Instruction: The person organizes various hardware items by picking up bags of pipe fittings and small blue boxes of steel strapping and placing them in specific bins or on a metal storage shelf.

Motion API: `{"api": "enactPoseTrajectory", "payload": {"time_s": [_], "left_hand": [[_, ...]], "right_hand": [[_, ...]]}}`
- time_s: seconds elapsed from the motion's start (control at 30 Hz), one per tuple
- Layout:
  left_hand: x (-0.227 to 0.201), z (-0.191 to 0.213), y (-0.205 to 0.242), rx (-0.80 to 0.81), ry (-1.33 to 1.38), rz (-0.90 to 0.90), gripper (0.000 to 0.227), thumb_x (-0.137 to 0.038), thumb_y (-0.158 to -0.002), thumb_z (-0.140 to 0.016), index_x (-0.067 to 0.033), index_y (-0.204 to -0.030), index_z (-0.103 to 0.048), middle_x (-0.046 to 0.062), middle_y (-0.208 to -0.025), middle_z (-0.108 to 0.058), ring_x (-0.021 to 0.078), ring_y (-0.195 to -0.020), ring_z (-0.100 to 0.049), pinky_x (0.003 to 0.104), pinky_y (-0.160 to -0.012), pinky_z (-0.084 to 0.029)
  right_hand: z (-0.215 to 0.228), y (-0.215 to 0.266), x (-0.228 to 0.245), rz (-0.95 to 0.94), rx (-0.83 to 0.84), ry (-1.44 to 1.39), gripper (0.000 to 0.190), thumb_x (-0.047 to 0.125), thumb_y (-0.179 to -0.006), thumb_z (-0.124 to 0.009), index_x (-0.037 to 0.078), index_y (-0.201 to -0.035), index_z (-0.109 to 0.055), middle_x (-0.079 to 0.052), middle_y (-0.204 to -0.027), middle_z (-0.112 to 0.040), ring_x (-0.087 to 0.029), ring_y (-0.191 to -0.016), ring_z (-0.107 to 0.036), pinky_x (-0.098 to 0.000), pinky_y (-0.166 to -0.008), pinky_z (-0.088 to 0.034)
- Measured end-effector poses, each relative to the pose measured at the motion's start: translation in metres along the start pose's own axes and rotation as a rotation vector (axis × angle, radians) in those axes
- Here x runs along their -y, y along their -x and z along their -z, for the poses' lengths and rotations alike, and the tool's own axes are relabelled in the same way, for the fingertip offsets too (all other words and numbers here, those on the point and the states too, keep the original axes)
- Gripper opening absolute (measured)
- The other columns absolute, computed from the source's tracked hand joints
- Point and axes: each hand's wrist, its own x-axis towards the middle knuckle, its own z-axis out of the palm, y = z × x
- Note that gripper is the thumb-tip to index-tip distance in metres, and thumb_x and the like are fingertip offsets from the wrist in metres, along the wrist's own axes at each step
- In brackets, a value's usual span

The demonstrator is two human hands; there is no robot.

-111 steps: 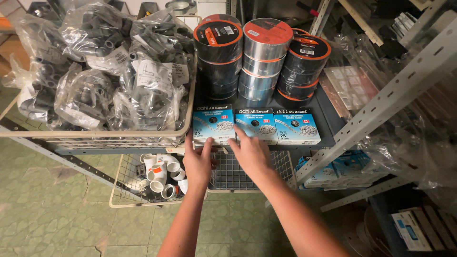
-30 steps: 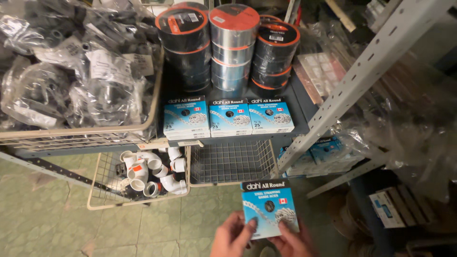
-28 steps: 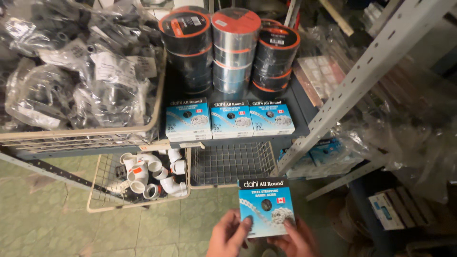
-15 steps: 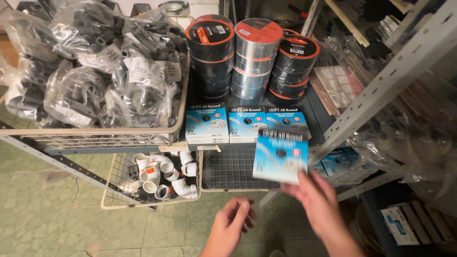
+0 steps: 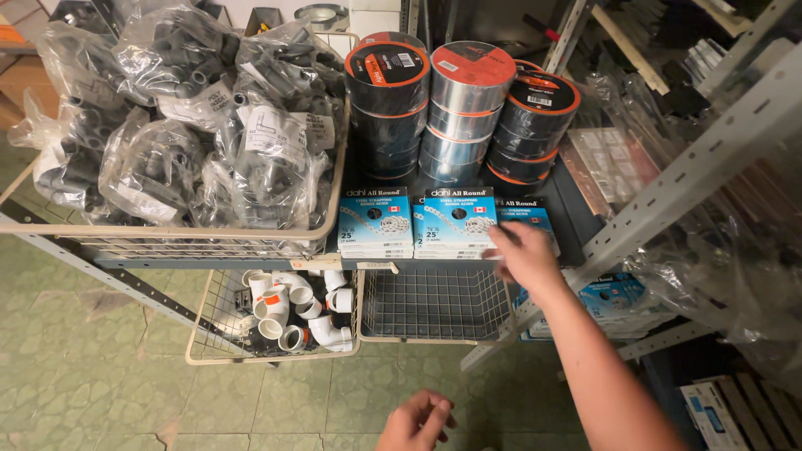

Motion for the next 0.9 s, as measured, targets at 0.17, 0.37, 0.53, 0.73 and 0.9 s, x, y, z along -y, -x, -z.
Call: {"api": "enactPoseTrajectory", "payload": {"time_s": [0.17, 0.37, 0.53, 0.73, 0.9], "left_hand": [[-0.009, 0.004, 0.003, -0.001, -0.05, 0.008, 0.02, -0.036, -0.109, -0.073, -0.0188, -0.105, -0.082, -0.006, -0.09, -0.094, 0.0082, -0.071, -0.077, 0.024, -0.077, -0.066], [-0.009, 0.004, 0.003, 0.011, -0.076, 0.004, 0.022, -0.037, -0.111, -0.072, -0.0188, -0.106, -0.082, -0.006, -0.091, -0.093, 0.0079, -0.073, -0.077, 0.024, -0.078, -0.066], [0.0, 0.001, -0.002, 0.0, -0.102, 0.037, 0.021, -0.039, -0.108, -0.072, -0.0221, -0.103, -0.083, -0.01, -0.091, -0.095, 0.0064, -0.071, -0.078, 0.023, -0.078, -0.066], [0.009, 0.006, -0.011, 0.01, -0.077, -0.055, 0.022, -0.036, -0.11, -0.071, -0.0188, -0.112, -0.084, -0.004, -0.095, -0.093, 0.0051, -0.087, -0.082, 0.024, -0.084, -0.064], [-0.075, 0.026, -0.01, -0.121, -0.344, -0.266, 0.022, -0.035, -0.112, -0.066, -0.0215, -0.11, -0.084, -0.006, -0.1, -0.087, 0.011, -0.075, -0.062, 0.031, -0.071, -0.052]], "right_hand": [[0.012, 0.001, -0.004, 0.217, -0.211, 0.851, 0.076, 0.074, -0.099, -0.068, 0.023, -0.155, -0.073, -0.004, -0.128, -0.088, -0.044, -0.127, -0.076, -0.0581, -0.099, -0.057], [0.018, -0.029, -0.024, 0.593, -0.014, 0.896, 0.095, 0.057, -0.084, -0.096, 0.031, -0.169, -0.063, -0.007, -0.165, -0.066, -0.039, -0.165, -0.044, -0.0505, -0.129, -0.035], [0.001, -0.042, -0.03, 0.616, 0.111, 0.843, 0.068, 0.049, -0.097, -0.086, 0.032, -0.161, -0.071, -0.003, -0.179, -0.057, -0.036, -0.173, -0.036, -0.0713, -0.139, -0.005], [-0.008, -0.004, -0.033, 0.652, 0.023, 0.847, 0.074, 0.044, -0.105, -0.078, 0.024, -0.172, -0.056, -0.014, -0.187, -0.037, -0.04, -0.177, -0.018, -0.0663, -0.143, -0.003], [-0.006, 0.072, -0.102, 0.953, -0.287, 0.601, 0.033, 0.016, -0.106, -0.077, 0.008, -0.137, -0.075, -0.017, -0.159, -0.061, -0.039, -0.157, -0.054, -0.0564, -0.134, -0.045]]}}
